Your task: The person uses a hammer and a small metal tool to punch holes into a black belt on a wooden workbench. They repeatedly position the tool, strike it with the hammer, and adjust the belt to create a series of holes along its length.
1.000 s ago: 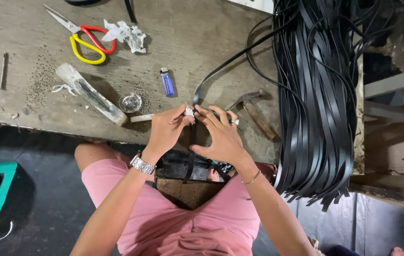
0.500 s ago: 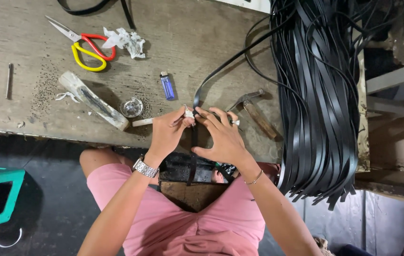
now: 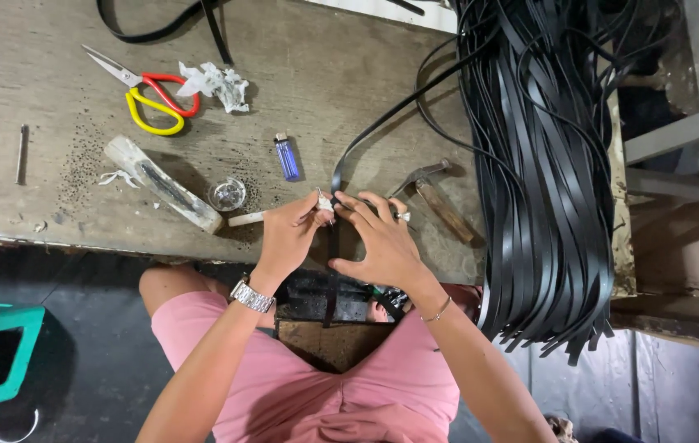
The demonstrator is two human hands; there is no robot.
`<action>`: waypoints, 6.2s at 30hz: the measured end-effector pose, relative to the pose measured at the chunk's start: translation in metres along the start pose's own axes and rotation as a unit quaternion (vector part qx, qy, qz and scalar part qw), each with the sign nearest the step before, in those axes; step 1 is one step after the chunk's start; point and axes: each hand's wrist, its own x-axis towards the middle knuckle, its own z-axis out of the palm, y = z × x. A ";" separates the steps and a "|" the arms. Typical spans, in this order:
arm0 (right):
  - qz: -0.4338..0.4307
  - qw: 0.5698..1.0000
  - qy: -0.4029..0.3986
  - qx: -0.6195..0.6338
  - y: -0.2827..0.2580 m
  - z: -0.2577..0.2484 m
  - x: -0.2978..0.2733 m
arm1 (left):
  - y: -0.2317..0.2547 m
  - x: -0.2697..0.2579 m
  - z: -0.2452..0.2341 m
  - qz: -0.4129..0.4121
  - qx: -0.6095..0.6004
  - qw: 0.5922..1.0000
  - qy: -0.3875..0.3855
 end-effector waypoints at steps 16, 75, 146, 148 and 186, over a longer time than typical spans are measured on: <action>-0.020 0.999 0.033 -0.026 0.014 0.008 -0.004 | -0.005 -0.006 0.007 0.157 0.028 0.987 -0.008; 0.064 0.996 0.063 -0.031 -0.014 0.011 -0.010 | 0.012 -0.010 -0.002 0.161 0.087 0.979 -0.084; 0.107 0.955 0.276 0.020 -0.033 -0.078 -0.029 | 0.004 0.008 0.012 0.132 -0.001 0.991 -0.035; 0.111 0.928 0.355 0.026 -0.019 -0.054 -0.039 | 0.006 0.004 0.011 0.141 0.006 0.989 -0.038; 0.059 0.993 0.081 -0.069 -0.026 0.015 -0.007 | 0.037 -0.139 -0.006 -0.130 -0.007 0.991 -0.002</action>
